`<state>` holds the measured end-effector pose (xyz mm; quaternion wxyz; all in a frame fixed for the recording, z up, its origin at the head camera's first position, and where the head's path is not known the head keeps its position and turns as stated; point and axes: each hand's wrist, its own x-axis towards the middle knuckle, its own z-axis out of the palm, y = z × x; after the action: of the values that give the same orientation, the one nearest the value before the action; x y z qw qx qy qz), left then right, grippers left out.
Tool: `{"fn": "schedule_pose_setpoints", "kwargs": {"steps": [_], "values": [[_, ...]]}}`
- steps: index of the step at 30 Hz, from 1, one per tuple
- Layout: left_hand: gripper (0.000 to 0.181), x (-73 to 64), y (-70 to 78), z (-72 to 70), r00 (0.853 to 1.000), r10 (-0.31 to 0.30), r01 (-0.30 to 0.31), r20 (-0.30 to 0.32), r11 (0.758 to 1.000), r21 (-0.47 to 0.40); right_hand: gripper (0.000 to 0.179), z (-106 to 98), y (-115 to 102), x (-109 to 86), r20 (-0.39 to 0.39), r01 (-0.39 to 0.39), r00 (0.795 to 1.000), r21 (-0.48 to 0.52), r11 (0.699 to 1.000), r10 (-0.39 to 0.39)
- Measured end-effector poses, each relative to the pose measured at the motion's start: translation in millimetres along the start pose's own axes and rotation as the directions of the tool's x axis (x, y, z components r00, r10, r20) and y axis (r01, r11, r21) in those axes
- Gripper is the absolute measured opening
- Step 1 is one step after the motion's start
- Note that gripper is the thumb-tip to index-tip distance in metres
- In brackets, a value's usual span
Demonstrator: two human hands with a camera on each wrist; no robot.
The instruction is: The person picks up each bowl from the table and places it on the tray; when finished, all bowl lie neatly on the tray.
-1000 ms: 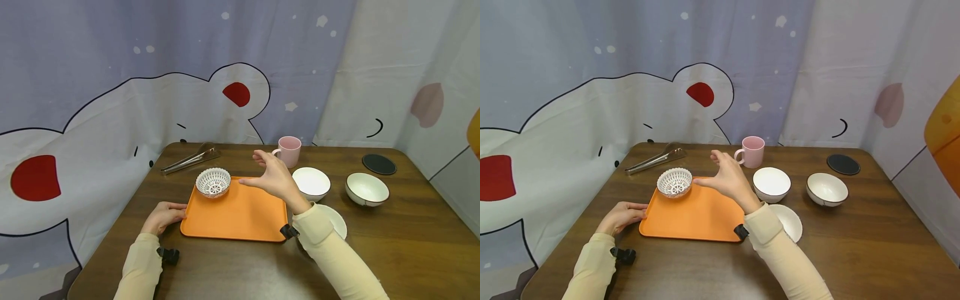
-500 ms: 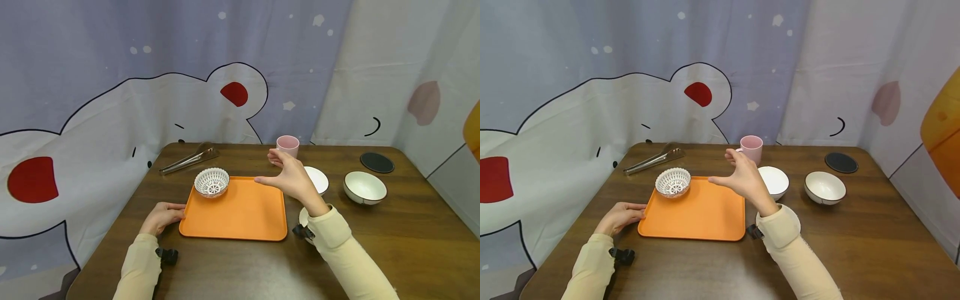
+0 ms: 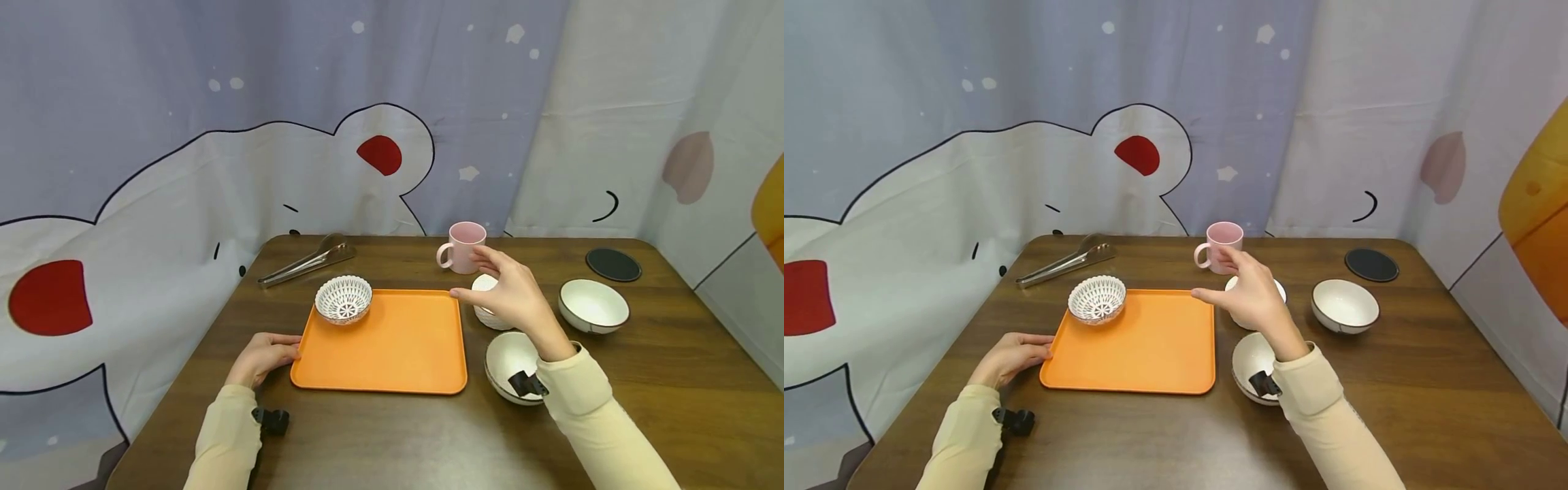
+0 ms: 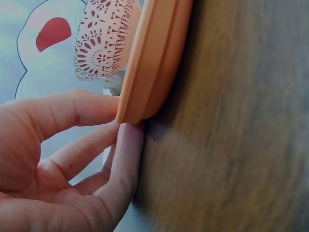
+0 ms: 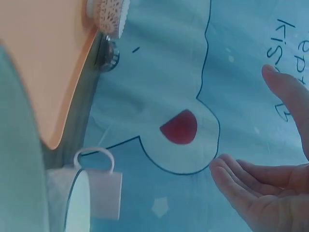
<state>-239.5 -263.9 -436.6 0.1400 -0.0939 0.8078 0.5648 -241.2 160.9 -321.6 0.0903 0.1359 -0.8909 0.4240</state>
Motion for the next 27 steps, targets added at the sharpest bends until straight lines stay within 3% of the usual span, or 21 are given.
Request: {"fn": "schedule_pose_setpoints", "kwargs": {"steps": [10, 19, 27], "values": [[0.050, 1.5, -0.8, 0.3, 1.000, 0.002, -0.002, 0.010, 1.000, -0.022, 0.090, -26, 26, -14.1, -0.021, -0.078, 0.997, 0.054, 0.996, 0.079], [0.050, -0.1, -1.5, 0.0, 1.000, 0.007, -0.007, 0.010, 1.000, -0.009, 0.091, -62, 41, -23.9, -0.051, -0.122, 0.991, -0.006, 0.992, 0.122], [0.049, 2.0, -3.5, -0.4, 1.000, -0.003, 0.003, 0.007, 1.000, -0.010, 0.097, -84, 72, -30.0, -0.054, -0.191, 0.981, -0.072, 0.979, 0.187]]}}
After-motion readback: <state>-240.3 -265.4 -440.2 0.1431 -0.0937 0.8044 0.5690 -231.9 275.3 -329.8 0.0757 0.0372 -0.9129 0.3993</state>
